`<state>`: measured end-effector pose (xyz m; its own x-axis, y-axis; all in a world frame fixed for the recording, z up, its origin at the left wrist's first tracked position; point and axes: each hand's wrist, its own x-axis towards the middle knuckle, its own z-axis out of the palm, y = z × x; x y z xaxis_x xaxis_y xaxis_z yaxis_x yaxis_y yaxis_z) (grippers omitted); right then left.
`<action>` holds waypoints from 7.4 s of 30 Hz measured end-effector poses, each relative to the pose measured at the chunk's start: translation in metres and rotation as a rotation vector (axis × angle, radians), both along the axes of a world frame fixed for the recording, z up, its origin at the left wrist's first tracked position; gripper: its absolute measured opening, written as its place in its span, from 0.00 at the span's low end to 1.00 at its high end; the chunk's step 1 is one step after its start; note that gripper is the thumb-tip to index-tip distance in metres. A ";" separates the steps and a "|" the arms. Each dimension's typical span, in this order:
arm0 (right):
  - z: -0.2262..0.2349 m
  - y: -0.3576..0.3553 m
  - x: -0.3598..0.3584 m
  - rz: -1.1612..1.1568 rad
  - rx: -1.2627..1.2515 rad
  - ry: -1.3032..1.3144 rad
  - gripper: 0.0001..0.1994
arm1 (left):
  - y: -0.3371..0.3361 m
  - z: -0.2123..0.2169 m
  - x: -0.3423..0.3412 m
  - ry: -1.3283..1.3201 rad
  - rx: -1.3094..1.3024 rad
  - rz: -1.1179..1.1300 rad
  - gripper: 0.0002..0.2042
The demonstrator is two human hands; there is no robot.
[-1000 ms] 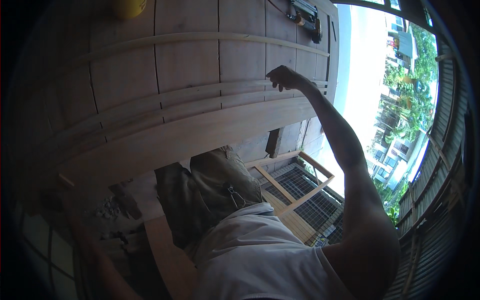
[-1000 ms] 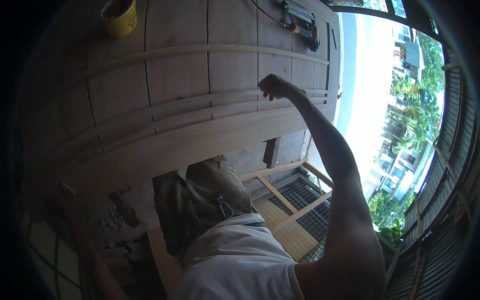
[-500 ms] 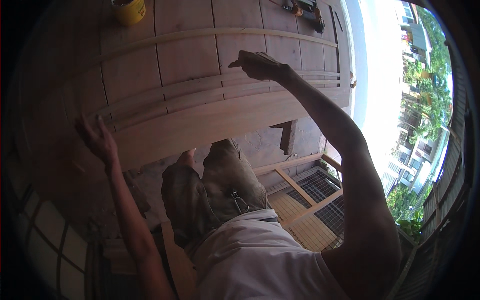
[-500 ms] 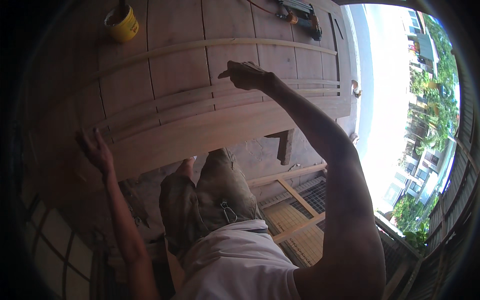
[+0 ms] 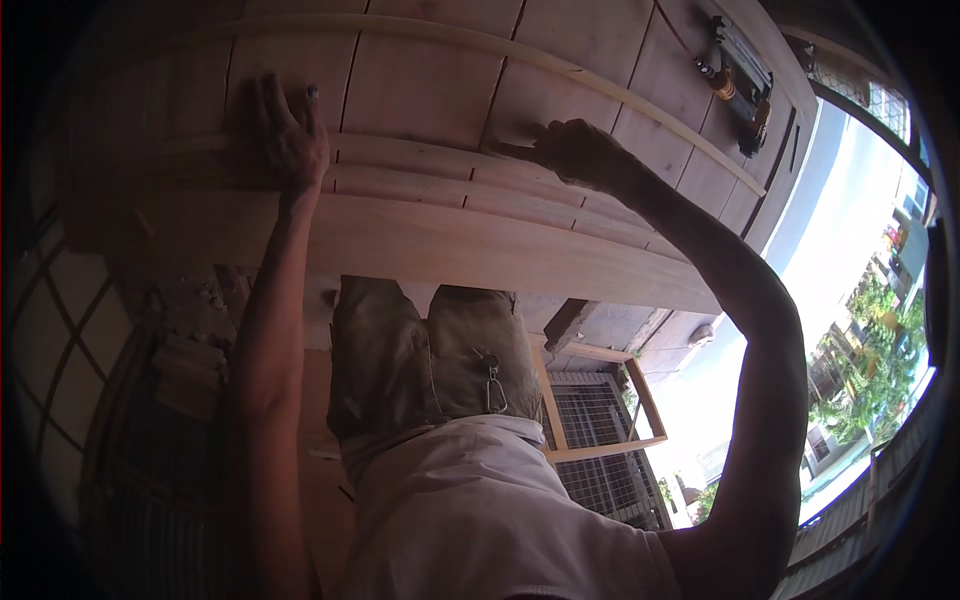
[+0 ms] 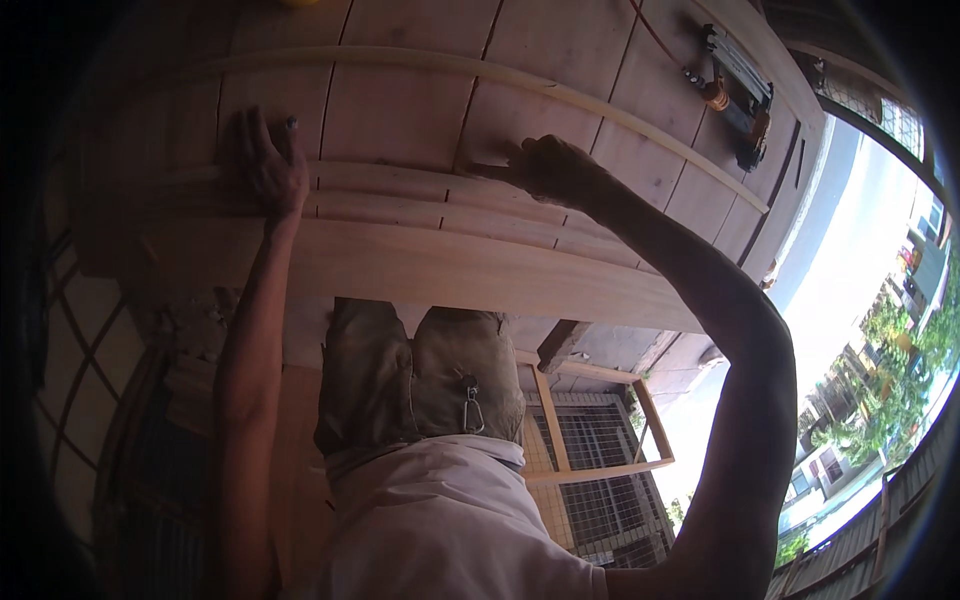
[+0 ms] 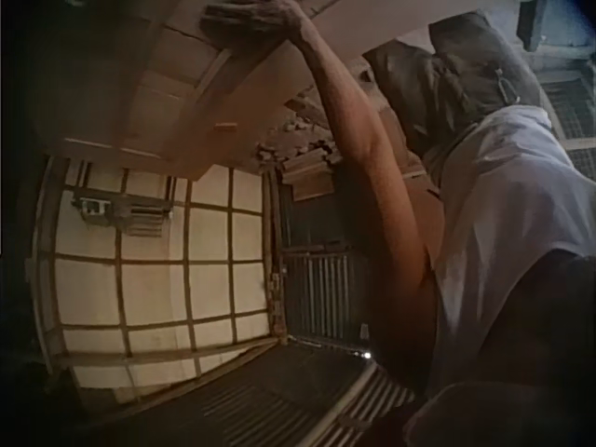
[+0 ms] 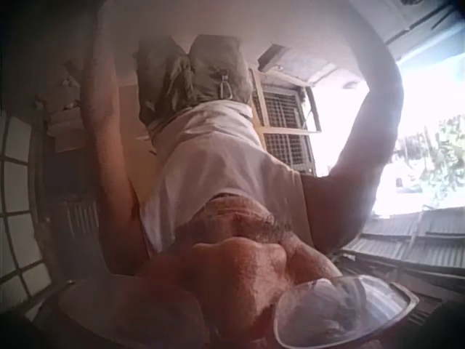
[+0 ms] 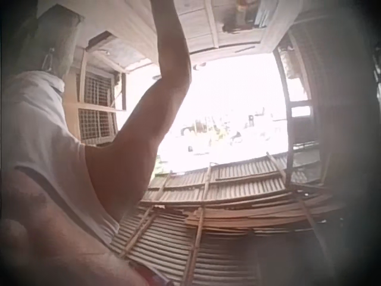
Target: Assembling a wooden door by using a nail gun and applying wood glue to the joints using a brush.
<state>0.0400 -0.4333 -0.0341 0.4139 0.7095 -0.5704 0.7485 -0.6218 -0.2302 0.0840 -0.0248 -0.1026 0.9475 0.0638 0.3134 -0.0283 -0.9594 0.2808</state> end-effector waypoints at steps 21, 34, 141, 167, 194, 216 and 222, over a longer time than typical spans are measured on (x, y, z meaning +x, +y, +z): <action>0.013 -0.124 -0.028 -0.737 -0.084 0.882 0.27 | -0.005 0.004 0.008 0.017 0.069 -0.050 0.32; 0.004 -0.054 -0.020 -1.120 0.229 1.014 0.26 | 0.004 -0.005 0.004 0.065 0.038 -0.068 0.30; 0.021 0.248 -0.035 -1.147 0.518 0.521 0.31 | 0.135 0.010 -0.081 -0.094 -0.061 0.325 0.35; 0.048 0.162 -0.020 -0.878 -0.006 0.666 0.30 | 0.135 0.018 -0.098 -0.014 -0.079 0.521 0.36; 0.044 0.125 -0.076 -0.796 -0.159 0.249 0.32 | 0.152 -0.010 -0.096 -0.268 0.209 0.345 0.30; -0.023 0.245 -0.115 -0.616 0.048 -0.148 0.39 | 0.164 0.015 -0.115 -0.047 -0.011 0.258 0.39; 0.020 0.171 -0.116 -0.805 0.070 -0.112 0.38 | 0.177 0.036 -0.141 0.108 -0.115 0.038 0.45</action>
<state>-0.0758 -0.2620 -0.0144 0.8639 0.2030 -0.4610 0.0994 -0.9659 -0.2390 -0.0572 0.1526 -0.0666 0.9715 0.1293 0.1984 0.0433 -0.9207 0.3879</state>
